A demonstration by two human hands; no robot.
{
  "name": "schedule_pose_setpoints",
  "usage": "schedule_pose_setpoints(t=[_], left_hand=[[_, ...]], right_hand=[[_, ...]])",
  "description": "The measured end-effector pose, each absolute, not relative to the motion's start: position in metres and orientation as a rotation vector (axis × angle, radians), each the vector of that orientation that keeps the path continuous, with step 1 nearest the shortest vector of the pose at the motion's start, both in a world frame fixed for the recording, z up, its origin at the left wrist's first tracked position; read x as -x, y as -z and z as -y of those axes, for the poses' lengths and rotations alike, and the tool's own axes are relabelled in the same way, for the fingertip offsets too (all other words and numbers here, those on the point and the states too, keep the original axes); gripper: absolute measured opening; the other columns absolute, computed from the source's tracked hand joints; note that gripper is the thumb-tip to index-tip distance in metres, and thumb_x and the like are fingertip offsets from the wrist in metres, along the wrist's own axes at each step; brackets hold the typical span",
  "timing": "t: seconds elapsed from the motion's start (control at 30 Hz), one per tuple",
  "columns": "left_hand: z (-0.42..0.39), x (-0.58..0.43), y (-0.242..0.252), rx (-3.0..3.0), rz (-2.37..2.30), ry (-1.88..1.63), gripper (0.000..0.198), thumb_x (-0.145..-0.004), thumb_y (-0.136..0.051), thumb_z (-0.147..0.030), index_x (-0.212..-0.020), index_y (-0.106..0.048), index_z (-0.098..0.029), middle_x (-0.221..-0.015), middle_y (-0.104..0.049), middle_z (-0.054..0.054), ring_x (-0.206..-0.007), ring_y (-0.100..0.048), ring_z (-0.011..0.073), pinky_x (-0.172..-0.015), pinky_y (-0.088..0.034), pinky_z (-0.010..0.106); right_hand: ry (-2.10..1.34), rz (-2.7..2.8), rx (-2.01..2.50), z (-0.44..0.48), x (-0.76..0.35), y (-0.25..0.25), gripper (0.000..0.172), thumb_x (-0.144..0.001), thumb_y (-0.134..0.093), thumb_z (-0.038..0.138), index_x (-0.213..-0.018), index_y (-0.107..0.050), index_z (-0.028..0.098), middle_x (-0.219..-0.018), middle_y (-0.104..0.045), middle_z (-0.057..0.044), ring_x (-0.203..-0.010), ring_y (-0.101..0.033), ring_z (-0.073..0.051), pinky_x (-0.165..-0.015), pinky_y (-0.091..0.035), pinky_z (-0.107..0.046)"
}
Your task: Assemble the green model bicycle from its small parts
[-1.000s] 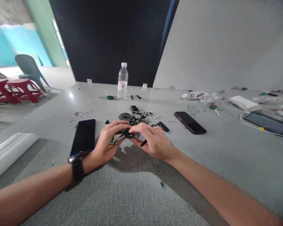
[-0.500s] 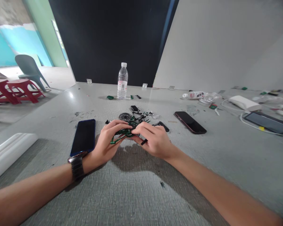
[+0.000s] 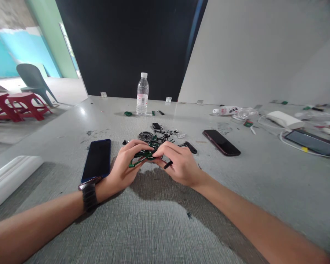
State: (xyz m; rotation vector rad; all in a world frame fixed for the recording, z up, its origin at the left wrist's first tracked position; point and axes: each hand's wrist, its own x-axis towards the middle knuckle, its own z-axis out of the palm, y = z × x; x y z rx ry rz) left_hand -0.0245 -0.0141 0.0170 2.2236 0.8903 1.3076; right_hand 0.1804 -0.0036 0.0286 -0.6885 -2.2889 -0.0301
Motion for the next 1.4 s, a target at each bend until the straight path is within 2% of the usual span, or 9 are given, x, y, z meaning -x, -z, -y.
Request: schedule_pose_setpoints(t=[0.13, 0.33, 0.5, 0.7, 1.03, 1.13, 1.3, 1.4], left_hand=[[0.012, 0.024, -0.013, -2.223, -0.890, -1.320, 0.017, -0.093, -0.058, -0.019, -0.107, -0.066, -0.020, -0.107, -0.063, 0.010, -0.101, -0.060, 0.0234, -0.088, -0.049, 0.042], [0.009, 0.024, -0.007, -2.213, -0.905, -1.330, 0.016, -0.093, -0.060, -0.020, -0.108, -0.065, -0.020, -0.107, -0.062, 0.009, -0.100, -0.060, 0.0219, -0.088, -0.048, 0.040], [0.011, 0.022, -0.010, -2.176, -0.917, -1.341, 0.012, -0.094, -0.059, -0.020, -0.104, -0.066, -0.020, -0.105, -0.062, 0.009, -0.097, -0.061, 0.0206, -0.086, -0.049, 0.038], [0.010, 0.022, -0.009, -2.170, -0.932, -1.343, 0.011, -0.094, -0.060, -0.020, -0.103, -0.066, -0.020, -0.104, -0.062, 0.008, -0.095, -0.060, 0.0205, -0.084, -0.049, 0.037], [0.010, 0.021, -0.010, -2.153, -0.906, -1.343, 0.011, -0.093, -0.060, -0.018, -0.103, -0.067, -0.019, -0.103, -0.062, 0.008, -0.095, -0.061, 0.0191, -0.084, -0.048, 0.035], [0.009, 0.021, -0.007, -2.157, -0.904, -1.374, 0.012, -0.093, -0.061, -0.020, -0.104, -0.066, -0.020, -0.103, -0.063, 0.007, -0.096, -0.061, 0.0186, -0.085, -0.050, 0.035], [0.003, 0.018, 0.001, -2.061, -0.905, -1.443, 0.017, -0.086, -0.071, -0.025, -0.102, -0.067, -0.019, -0.098, -0.068, 0.006, -0.090, -0.065, 0.0184, -0.080, -0.054, 0.034], [0.003, 0.016, 0.002, -1.907, -0.939, -1.413, 0.022, -0.083, -0.073, -0.025, -0.103, -0.066, -0.018, -0.096, -0.072, 0.006, -0.087, -0.068, 0.0195, -0.079, -0.057, 0.034]], right_hand=[[0.021, 2.276, 0.680, 0.005, -0.180, -0.029, 0.007, -0.096, -0.053, 0.019, -0.095, -0.060, 0.018, -0.088, -0.066, -0.004, -0.071, -0.060, -0.012, -0.058, -0.044, -0.025], [0.210, 2.313, 0.672, 0.006, -0.180, -0.031, 0.011, -0.095, -0.054, 0.016, -0.102, -0.061, 0.021, -0.096, -0.070, -0.002, -0.076, -0.063, -0.011, -0.057, -0.042, -0.024], [0.375, 2.290, 0.694, 0.006, -0.181, -0.032, 0.009, -0.095, -0.054, 0.016, -0.099, -0.061, 0.020, -0.090, -0.071, -0.001, -0.070, -0.064, -0.010, -0.056, -0.043, -0.025], [0.424, 2.275, 0.729, 0.006, -0.181, -0.031, 0.016, -0.093, -0.051, 0.011, -0.100, -0.060, 0.021, -0.089, -0.071, 0.000, -0.069, -0.063, -0.010, -0.054, -0.042, -0.026], [0.374, 2.233, 0.761, 0.008, -0.179, -0.033, 0.012, -0.092, -0.054, 0.015, -0.098, -0.062, 0.021, -0.089, -0.072, -0.001, -0.064, -0.062, -0.010, -0.052, -0.042, -0.025], [0.330, 2.194, 0.771, 0.006, -0.180, -0.032, 0.006, -0.091, -0.058, 0.018, -0.094, -0.063, 0.020, -0.087, -0.071, -0.001, -0.065, -0.062, -0.011, -0.053, -0.043, -0.024], [0.148, 2.137, 0.755, 0.003, -0.178, -0.029, 0.007, -0.091, -0.058, 0.018, -0.096, -0.063, 0.021, -0.091, -0.070, -0.004, -0.073, -0.064, -0.013, -0.060, -0.047, -0.026], [0.076, 2.055, 0.779, 0.004, -0.175, -0.033, 0.007, -0.094, -0.057, 0.024, -0.094, -0.063, 0.021, -0.088, -0.070, -0.003, -0.070, -0.062, -0.013, -0.058, -0.045, -0.025]])
